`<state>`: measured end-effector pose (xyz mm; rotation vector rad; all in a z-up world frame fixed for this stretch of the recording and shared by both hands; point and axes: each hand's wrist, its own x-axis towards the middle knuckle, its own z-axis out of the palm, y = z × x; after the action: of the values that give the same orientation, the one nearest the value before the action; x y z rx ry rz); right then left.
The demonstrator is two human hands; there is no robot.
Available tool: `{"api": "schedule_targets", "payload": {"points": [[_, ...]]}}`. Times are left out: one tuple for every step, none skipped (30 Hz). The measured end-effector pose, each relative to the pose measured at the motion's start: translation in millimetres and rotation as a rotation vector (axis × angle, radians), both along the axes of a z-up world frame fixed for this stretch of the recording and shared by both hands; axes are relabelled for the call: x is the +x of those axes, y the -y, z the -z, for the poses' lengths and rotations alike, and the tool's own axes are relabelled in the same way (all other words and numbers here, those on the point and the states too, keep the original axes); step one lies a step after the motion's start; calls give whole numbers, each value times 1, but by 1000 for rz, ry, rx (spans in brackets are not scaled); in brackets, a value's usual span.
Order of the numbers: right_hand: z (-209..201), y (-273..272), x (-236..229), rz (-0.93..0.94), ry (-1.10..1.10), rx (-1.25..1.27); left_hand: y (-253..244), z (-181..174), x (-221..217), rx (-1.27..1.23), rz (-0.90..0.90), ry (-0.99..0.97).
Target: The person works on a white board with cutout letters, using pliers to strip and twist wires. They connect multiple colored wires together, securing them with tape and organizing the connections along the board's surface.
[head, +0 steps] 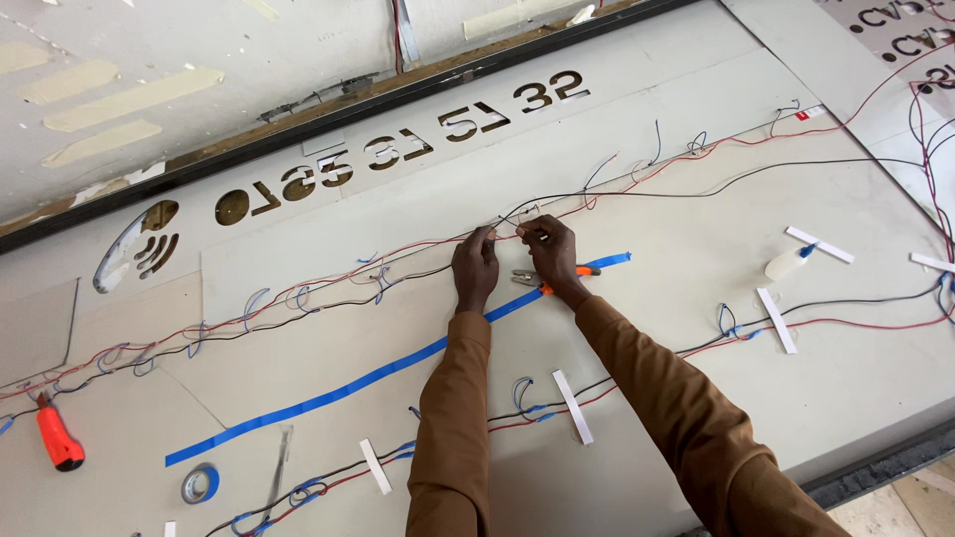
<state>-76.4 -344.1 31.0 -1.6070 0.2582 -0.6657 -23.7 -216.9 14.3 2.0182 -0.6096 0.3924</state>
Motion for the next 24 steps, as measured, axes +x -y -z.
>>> {"api": "schedule_targets", "payload": {"points": [[1,3,-2,2,0,-1,0,0,0,-1,2,0],[1,6,-3,11,-42,-80,1,1,0,0,24,-12],[2,7,-4,21,-84,-156,0,1,1,4,46,-24],[3,11,-4,23,-83,-154,1,0,2,6,48,-23],[5,13,-7,48,-165,-219,0,1,-1,-26,63,-65],[7,16,-11,72,-246,-285,0,2,-3,-58,78,-108],[11,19,-12,73,-249,-285,-2,5,-2,-58,79,-110],[14,22,-13,58,-315,-356,-3,8,-1,-69,88,-109],[16,27,-14,48,-378,-430,-2,9,2,-85,100,-102],[15,30,-12,53,-376,-433,0,8,4,-88,104,-99],[16,32,-13,20,-471,-550,0,9,4,-89,117,-92],[17,34,-14,-13,-566,-667,1,9,3,-89,130,-85],[16,33,-14,-11,-566,-667,0,9,3,-90,132,-85],[14,32,-13,-80,-499,-797,-1,8,2,-63,148,3],[13,32,-12,-149,-428,-927,-2,7,2,-37,162,92],[8,31,-10,-147,-428,-928,-1,8,2,-38,163,93],[4,28,-8,-174,-341,-1045,-2,9,2,6,149,171],[1,25,-6,-200,-251,-1159,-2,10,2,50,135,249],[-2,25,0,-202,-249,-1160,-2,10,2,51,132,250],[-5,24,7,-188,-127,-1220,-2,10,3,53,136,266],[-7,22,13,-175,-4,-1277,-3,10,2,55,139,281],[-7,21,16,-178,-2,-1277,-3,10,2,56,136,280],[-8,21,19,-197,-19,-1245,-3,11,3,32,142,269],[-9,21,22,-216,-37,-1213,-2,11,3,7,148,259]]}}
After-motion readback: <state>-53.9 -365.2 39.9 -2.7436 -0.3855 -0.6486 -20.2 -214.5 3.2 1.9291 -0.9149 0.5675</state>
